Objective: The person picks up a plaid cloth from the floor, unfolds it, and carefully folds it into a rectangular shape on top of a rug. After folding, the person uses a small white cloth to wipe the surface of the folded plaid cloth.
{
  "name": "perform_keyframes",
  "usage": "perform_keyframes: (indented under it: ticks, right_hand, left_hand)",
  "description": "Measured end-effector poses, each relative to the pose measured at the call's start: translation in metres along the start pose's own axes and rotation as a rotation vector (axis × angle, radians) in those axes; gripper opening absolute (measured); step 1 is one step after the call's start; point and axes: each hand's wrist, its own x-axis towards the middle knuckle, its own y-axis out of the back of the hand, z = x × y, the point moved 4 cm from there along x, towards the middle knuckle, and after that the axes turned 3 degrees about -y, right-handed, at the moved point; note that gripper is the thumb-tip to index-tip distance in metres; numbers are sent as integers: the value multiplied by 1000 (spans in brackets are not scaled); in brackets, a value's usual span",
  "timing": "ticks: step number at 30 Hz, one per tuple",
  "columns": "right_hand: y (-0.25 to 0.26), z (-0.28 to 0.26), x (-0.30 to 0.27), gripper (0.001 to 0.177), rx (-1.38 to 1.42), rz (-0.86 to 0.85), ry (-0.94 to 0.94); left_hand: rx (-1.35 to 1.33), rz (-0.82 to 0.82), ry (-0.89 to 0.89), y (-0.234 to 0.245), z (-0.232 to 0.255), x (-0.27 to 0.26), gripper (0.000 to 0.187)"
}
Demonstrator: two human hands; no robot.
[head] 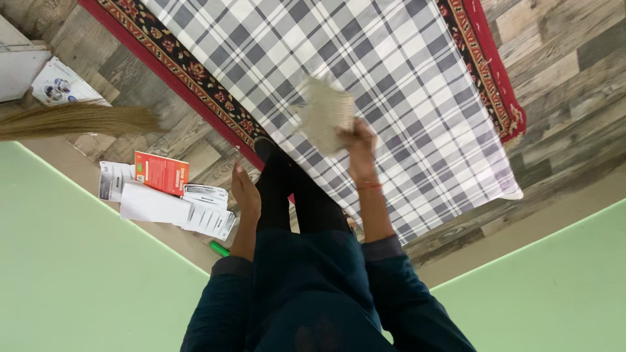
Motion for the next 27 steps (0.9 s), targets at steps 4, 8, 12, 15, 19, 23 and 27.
perform_keyframes:
  ticks: [4, 8, 12, 15, 19, 23, 27]
  right_hand:
    - [157, -47, 13, 36, 233, 487, 30]
    - [272, -33, 41, 37, 193, 863, 54]
    - [276, -44, 101, 41, 142, 928, 23]
    - [212, -55, 165, 44, -66, 825, 95]
    - [17, -26, 218, 50, -551, 596, 244]
    - [-201, 62, 144, 55, -876, 227, 203]
    - [-295, 102, 69, 47, -806, -336, 49]
  left_hand:
    - [-21, -8, -163, -10, 0, 6, 58]
    - [92, -54, -197, -17, -10, 23, 55]
    - [164, -131, -253, -10, -5, 58, 52]
    - [277, -240, -295, 11, 27, 93, 52]
    - [278, -264, -140, 60, 80, 136, 52]
    - [350, -281, 162, 91, 115, 179, 53]
    - [163, -275, -180, 102, 131, 213, 49]
